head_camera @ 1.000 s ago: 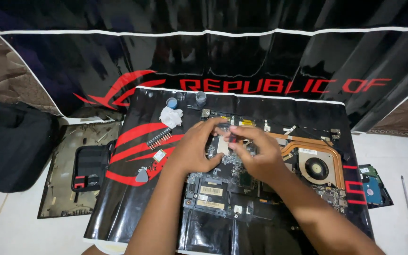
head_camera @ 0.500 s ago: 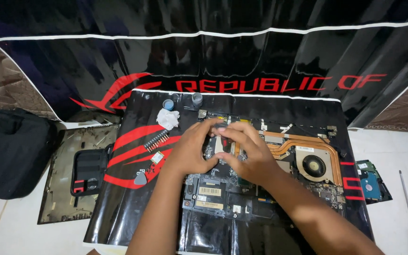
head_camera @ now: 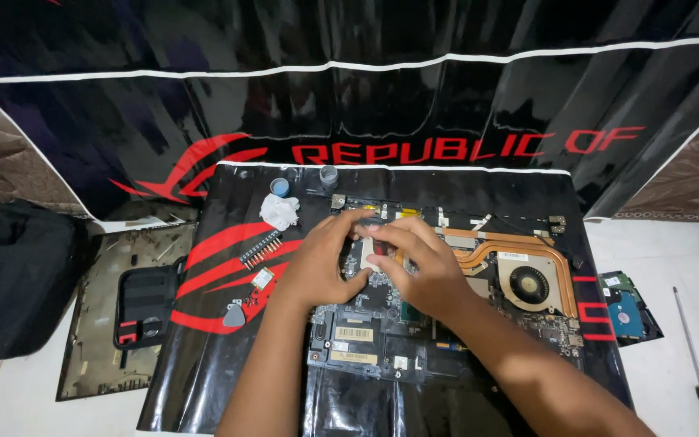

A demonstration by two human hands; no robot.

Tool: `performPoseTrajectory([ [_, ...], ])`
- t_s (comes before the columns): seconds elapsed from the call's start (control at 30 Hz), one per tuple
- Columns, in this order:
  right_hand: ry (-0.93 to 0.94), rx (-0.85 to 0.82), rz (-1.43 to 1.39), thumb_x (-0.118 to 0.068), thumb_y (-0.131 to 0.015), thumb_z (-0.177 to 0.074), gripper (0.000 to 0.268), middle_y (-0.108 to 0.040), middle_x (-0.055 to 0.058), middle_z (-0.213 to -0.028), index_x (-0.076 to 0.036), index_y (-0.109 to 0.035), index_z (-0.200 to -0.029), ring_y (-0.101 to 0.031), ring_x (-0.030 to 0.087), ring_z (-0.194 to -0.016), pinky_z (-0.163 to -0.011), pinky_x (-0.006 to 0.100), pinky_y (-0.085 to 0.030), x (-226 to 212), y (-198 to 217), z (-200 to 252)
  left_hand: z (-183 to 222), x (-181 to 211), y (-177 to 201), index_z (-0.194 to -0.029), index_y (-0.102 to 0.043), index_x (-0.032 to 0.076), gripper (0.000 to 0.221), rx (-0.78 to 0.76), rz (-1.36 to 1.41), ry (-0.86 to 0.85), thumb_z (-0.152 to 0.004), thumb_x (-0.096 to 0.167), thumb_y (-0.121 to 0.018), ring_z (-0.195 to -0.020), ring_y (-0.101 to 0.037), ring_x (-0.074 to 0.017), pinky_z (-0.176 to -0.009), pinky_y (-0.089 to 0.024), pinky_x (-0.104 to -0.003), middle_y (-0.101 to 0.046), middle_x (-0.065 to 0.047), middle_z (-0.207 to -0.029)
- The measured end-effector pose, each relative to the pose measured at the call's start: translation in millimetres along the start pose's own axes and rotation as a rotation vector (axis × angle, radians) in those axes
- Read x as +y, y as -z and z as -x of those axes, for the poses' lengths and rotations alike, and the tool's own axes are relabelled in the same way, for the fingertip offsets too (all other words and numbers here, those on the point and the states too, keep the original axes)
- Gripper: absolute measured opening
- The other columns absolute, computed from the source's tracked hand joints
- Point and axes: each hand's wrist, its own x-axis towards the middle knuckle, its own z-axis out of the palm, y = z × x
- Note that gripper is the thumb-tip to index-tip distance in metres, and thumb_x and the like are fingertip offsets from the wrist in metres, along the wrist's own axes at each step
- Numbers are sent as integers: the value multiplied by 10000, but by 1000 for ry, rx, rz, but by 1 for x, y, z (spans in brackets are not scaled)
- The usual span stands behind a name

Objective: Disassembling a laptop motherboard by removing screws and the heatsink assembly.

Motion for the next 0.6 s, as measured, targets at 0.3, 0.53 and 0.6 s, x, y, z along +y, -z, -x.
performPoseTrajectory([
  [0.3, 0, -62, 18, -102, -809, -866, 447, -694, 138, -1117, -72, -674, -1292, -733, 339, -897, -794, 450, -606, -18, 2, -9, 0, -2, 0, -1399, -549, 55, 838, -21, -11, 23, -610, 160, -810, -969, -688, -383, -911, -517, -511, -730, -198, -1000],
  [0.53, -49, -25, -34, -63, -673, -953, 371, -725, 164, -1110, -44, -662, -1323, -739, 396, -940, -780, 436, -611, -13, 6, -3, -1, 2, -1, -1383, -561, 43, 823, -17, -12, 14, -619, 186, -830, -967, -691, -379, -922, -519, -505, -741, -193, -1014],
  [0.6, -60, -52, -31, -95, -628, -965, 360, -707, 171, -1217, -45, -669, -1319, -725, 383, -1036, -843, 466, -598, -17, 8, -9, -1, 2, 2, -1382, -571, 54, 831, -30, -14, 35, -600, 158, -831, -964, -680, -411, -912, -509, -524, -744, -189, -995],
])
